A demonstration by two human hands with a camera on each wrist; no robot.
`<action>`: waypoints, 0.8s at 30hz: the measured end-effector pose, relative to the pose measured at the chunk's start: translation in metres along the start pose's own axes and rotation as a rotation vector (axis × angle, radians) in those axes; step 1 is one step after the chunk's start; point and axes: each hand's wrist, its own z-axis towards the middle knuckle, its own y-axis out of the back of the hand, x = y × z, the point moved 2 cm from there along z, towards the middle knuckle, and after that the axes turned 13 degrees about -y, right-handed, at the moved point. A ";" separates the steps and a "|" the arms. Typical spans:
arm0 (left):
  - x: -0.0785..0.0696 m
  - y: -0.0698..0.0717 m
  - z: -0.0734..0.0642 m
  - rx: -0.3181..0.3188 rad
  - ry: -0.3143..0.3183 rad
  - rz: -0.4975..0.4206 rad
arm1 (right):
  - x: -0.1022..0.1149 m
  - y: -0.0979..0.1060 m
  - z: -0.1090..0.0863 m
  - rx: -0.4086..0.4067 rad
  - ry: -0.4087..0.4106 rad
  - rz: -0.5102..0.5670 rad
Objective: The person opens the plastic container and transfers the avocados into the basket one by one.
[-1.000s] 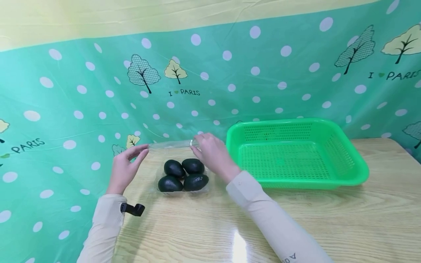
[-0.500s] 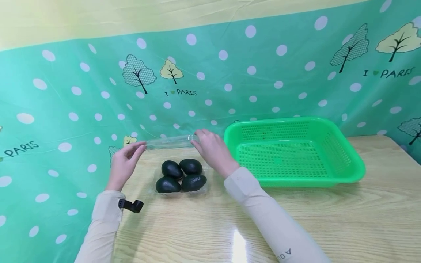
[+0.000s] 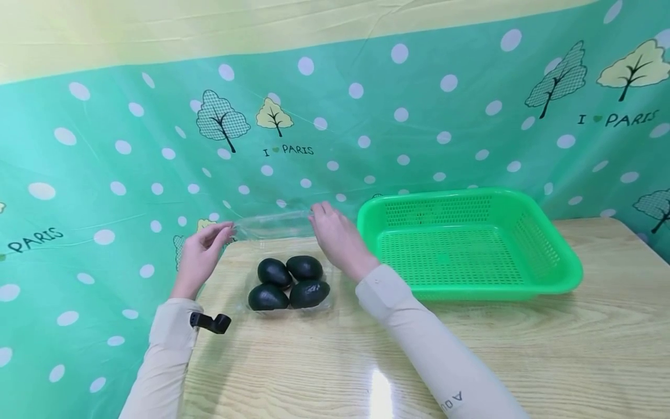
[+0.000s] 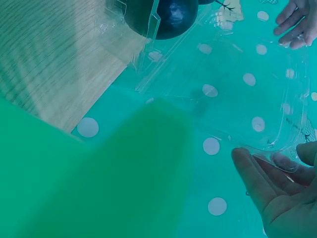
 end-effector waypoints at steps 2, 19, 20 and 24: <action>0.002 0.000 0.001 -0.001 0.013 -0.009 | 0.000 -0.001 0.001 -0.002 0.002 0.003; 0.009 -0.005 0.011 -0.014 0.020 -0.067 | -0.002 -0.002 0.013 0.046 -0.088 0.086; 0.008 -0.005 0.012 -0.015 0.020 -0.076 | -0.003 -0.003 0.013 0.045 -0.089 0.087; 0.007 -0.006 0.015 -0.010 0.022 -0.097 | -0.005 -0.005 0.016 0.039 -0.087 0.096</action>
